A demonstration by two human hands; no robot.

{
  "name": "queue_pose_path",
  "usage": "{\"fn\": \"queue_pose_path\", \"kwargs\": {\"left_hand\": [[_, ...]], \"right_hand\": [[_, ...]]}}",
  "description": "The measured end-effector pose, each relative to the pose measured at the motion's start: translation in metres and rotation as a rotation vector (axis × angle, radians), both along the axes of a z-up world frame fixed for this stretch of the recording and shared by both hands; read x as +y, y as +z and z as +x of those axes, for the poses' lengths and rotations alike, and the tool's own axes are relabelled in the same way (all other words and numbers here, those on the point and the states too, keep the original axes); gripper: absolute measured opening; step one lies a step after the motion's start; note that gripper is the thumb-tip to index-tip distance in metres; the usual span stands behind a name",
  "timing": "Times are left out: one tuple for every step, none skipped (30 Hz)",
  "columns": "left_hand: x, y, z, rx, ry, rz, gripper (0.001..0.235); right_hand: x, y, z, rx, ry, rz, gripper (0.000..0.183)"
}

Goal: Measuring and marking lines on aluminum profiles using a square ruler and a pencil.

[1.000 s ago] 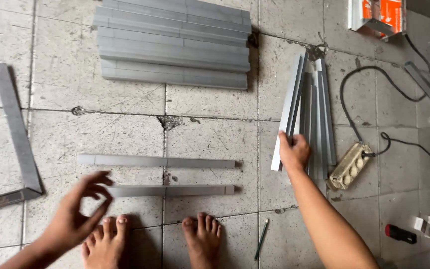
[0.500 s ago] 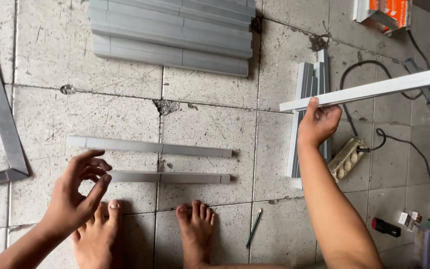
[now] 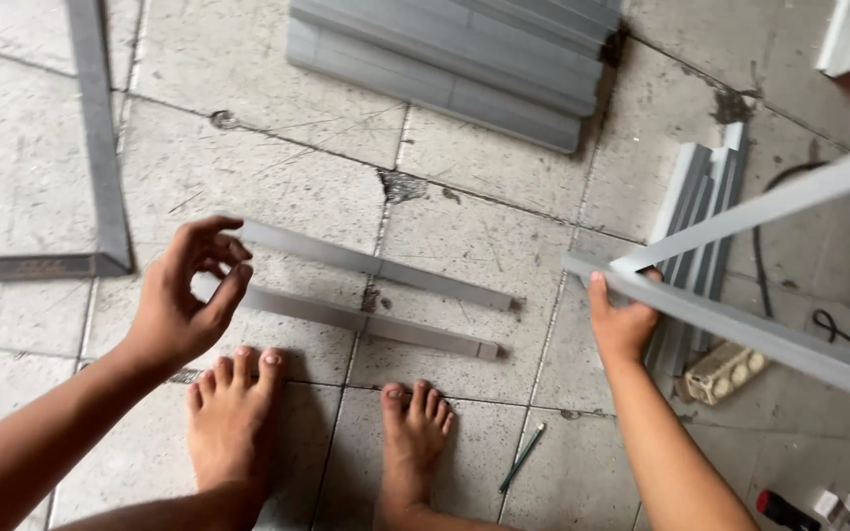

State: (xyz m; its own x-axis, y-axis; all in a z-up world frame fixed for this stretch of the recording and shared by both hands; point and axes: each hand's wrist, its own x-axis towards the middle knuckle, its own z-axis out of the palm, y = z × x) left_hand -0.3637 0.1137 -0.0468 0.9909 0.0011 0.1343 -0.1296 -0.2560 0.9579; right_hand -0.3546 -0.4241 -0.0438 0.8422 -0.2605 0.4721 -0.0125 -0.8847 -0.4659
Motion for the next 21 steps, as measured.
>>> {"fn": "queue_pose_path", "kwargs": {"left_hand": [[0.003, 0.001, 0.003, 0.005, 0.013, 0.007, 0.045], [0.007, 0.001, 0.005, -0.026, 0.045, 0.009, 0.042], [0.008, 0.0, 0.007, -0.054, 0.074, 0.007, 0.039], [0.01, 0.0, 0.01, -0.048, 0.084, 0.009, 0.039], [0.011, 0.0, 0.011, -0.06, 0.109, -0.014, 0.037], [0.013, 0.0, 0.012, -0.072, 0.133, -0.037, 0.034], [0.015, -0.001, 0.013, -0.068, 0.149, -0.03, 0.034], [0.016, -0.001, 0.014, -0.077, 0.161, -0.056, 0.032], [0.018, -0.001, 0.016, -0.088, 0.172, -0.082, 0.031], [0.019, -0.003, 0.016, -0.087, 0.184, -0.077, 0.031], [0.021, -0.005, 0.016, -0.075, 0.196, -0.088, 0.03], [0.023, -0.007, 0.017, -0.064, 0.209, -0.099, 0.028], [0.026, -0.012, 0.017, -0.06, 0.223, -0.097, 0.028], [0.03, -0.017, 0.017, -0.054, 0.264, -0.043, 0.025], [0.033, -0.022, 0.02, -0.051, 0.298, 0.01, 0.023], [0.035, -0.014, 0.02, -0.05, 0.306, 0.012, 0.023], [0.037, -0.006, 0.019, 0.007, 0.292, 0.007, 0.022], [0.038, 0.002, 0.019, 0.064, 0.276, 0.003, 0.022], [0.04, 0.0, 0.02, 0.067, 0.283, 0.003, 0.022], [0.041, -0.003, 0.02, 0.054, 0.275, 0.009, 0.022], [0.043, -0.006, 0.02, 0.044, 0.267, 0.014, 0.022]], "right_hand": [[0.009, -0.004, -0.003, 0.005, 0.013, 0.007, 0.045], [0.017, -0.009, -0.005, 0.031, 0.146, -0.07, 0.05], [0.023, -0.011, -0.011, 0.057, 0.275, -0.151, 0.055], [0.033, -0.008, -0.013, 0.062, 0.286, -0.149, 0.055], [0.042, -0.004, -0.017, 0.11, 0.386, -0.112, 0.054], [0.052, 0.0, -0.02, 0.157, 0.487, -0.075, 0.054], [0.054, 0.001, -0.023, 0.16, 0.502, -0.07, 0.054], [0.056, 0.003, -0.027, 0.191, 0.534, -0.046, 0.054], [0.058, 0.005, -0.03, 0.22, 0.562, -0.023, 0.055], [0.073, 0.018, -0.03, 0.221, 0.576, -0.02, 0.055], [0.088, 0.03, -0.029, 0.194, 0.597, -0.072, 0.051], [0.103, 0.043, -0.029, 0.167, 0.617, -0.124, 0.048], [0.098, 0.038, -0.029, 0.17, 0.631, -0.123, 0.048], [0.093, 0.032, -0.028, 0.176, 0.639, -0.124, 0.048], [0.088, 0.027, -0.029, 0.178, 0.641, -0.127, 0.047], [0.087, 0.026, -0.031, 0.178, 0.649, -0.126, 0.047], [0.086, 0.027, -0.034, 0.275, 0.664, -0.183, 0.054], [0.084, 0.027, -0.037, 0.372, 0.677, -0.24, 0.061], [0.09, 0.028, -0.038, 0.374, 0.685, -0.24, 0.061], [0.095, 0.028, -0.039, 0.382, 0.675, -0.239, 0.063], [0.1, 0.029, -0.041, 0.392, 0.665, -0.238, 0.065]]}}
